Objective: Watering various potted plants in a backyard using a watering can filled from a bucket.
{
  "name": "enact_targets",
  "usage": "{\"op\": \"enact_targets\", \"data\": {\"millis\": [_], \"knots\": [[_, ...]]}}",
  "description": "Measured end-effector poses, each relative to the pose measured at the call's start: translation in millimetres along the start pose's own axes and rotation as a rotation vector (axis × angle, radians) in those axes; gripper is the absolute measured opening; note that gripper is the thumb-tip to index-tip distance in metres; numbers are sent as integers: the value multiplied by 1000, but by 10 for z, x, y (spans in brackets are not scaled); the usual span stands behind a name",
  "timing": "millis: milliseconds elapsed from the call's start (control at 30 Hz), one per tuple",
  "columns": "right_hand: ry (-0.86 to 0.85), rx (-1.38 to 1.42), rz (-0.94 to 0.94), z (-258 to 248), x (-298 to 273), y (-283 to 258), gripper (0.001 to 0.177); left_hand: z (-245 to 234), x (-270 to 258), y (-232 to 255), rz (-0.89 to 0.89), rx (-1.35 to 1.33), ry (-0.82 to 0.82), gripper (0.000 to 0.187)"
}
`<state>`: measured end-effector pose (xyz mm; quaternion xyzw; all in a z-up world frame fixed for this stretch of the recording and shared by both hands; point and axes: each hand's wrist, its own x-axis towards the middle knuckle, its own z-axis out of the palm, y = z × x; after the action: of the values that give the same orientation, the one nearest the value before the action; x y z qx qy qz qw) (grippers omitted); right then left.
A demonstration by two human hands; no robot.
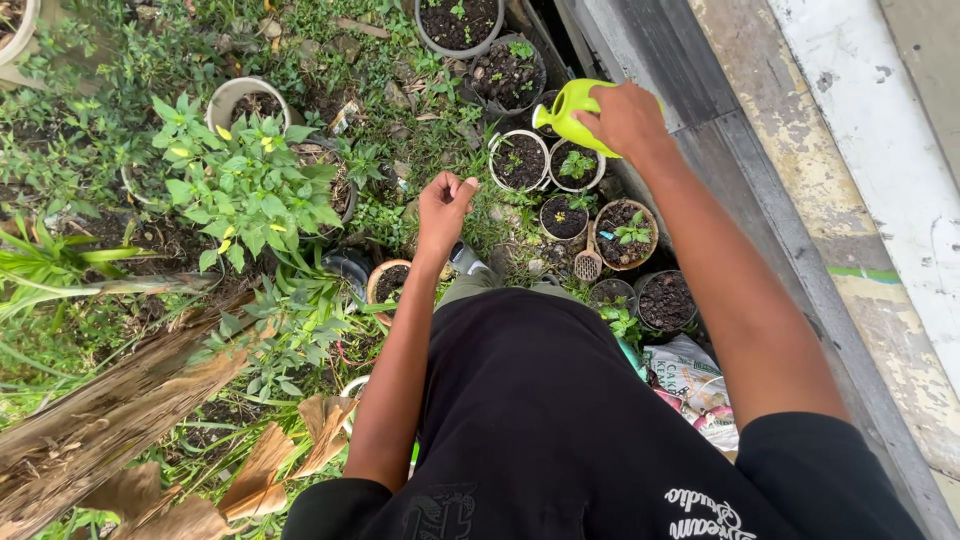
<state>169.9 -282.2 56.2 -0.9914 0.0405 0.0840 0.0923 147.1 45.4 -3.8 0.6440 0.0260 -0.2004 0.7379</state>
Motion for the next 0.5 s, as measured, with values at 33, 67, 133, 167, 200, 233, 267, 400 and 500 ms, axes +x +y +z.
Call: {"op": "enact_targets", "data": {"millis": [33, 67, 133, 167, 200, 233, 267, 400, 500], "knots": [[0, 0, 1, 52, 11, 42, 42, 3, -3, 1, 0, 0, -1, 35], [-14, -34, -40, 105, 23, 84, 41, 6, -5, 1, 7, -1, -4, 35], [-30, -65, -80, 172, 33, 111, 40, 6, -15, 21, 12, 1, -6, 36], [-53, -134, -126, 179, 30, 106, 39, 15, -24, 38, -1, 5, -2, 36], [-77, -203, -172, 186, 27, 100, 39, 23, -33, 55, -14, 10, 2, 36], [-75, -204, -173, 176, 22, 87, 39, 26, -33, 47, -12, 10, 3, 36], [-88, -254, -203, 166, 18, 73, 38, 28, -33, 39, -18, 20, 4, 36], [-73, -315, -289, 152, 18, -11, 34, 1, -41, -50, 3, -2, 2, 37], [-56, -329, -322, 218, 48, -75, 32, -26, -66, -57, -18, -7, 21, 36]]}}
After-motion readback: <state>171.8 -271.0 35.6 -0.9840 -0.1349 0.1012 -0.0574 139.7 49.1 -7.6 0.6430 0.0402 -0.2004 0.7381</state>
